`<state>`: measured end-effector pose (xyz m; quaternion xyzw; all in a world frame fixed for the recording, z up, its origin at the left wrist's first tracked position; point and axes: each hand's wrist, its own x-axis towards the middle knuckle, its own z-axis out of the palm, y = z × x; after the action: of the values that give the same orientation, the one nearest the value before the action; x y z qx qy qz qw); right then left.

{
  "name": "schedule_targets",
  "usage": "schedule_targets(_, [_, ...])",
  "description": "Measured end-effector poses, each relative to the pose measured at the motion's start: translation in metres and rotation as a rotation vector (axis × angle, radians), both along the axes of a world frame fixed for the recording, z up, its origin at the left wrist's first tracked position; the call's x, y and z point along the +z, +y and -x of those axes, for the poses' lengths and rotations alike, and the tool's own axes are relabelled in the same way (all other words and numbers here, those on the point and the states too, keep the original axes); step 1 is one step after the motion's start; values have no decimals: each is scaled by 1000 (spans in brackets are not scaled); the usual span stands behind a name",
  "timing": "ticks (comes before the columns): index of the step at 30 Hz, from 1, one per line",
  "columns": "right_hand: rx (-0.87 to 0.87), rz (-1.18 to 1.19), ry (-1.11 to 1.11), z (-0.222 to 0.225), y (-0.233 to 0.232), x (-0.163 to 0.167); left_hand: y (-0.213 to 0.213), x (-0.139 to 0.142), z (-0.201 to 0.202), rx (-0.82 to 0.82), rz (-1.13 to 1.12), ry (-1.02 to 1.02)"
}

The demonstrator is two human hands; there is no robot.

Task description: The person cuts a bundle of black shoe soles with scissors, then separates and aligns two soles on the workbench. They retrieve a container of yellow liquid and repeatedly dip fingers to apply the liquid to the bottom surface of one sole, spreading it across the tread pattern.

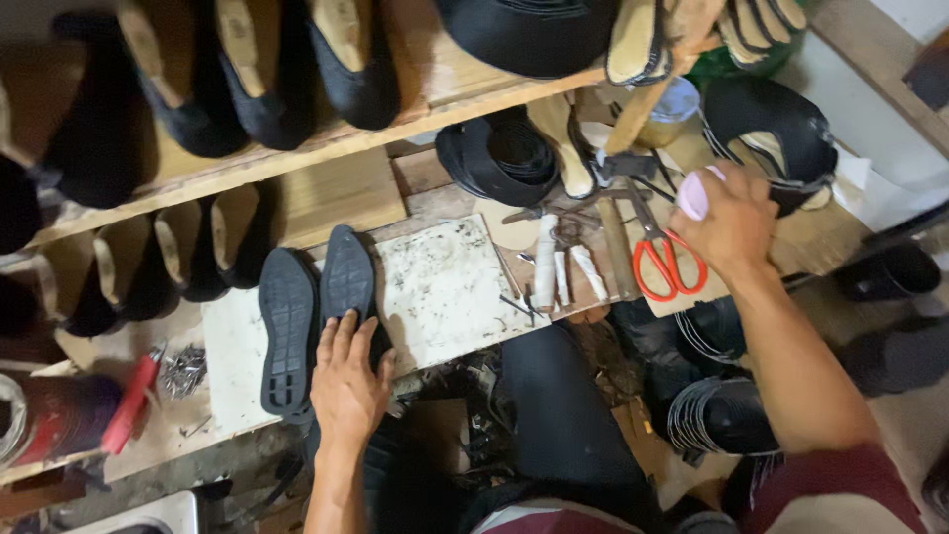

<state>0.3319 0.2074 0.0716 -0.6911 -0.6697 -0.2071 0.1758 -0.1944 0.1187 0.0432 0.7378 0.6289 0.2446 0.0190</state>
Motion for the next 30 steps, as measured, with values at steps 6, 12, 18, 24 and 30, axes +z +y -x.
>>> schedule_targets(6, [82,-75,84,50,-42,49,5,16,1,-4,86,-22])
schedule_targets(12, [498,-4,342,154,-66,60,8,42,-8,-31,197,129])
schedule_targets(18, [738,140,485,268,-49,18,-13,39,-43,-169,-68,-132])
schedule_targets(24, [629,214,384,315,-35,-5,0,-12,-79,-81,98,-588])
schedule_targets(30, [734,255,330,305,-19,0,35,-46,-72,-209,-26,-655])
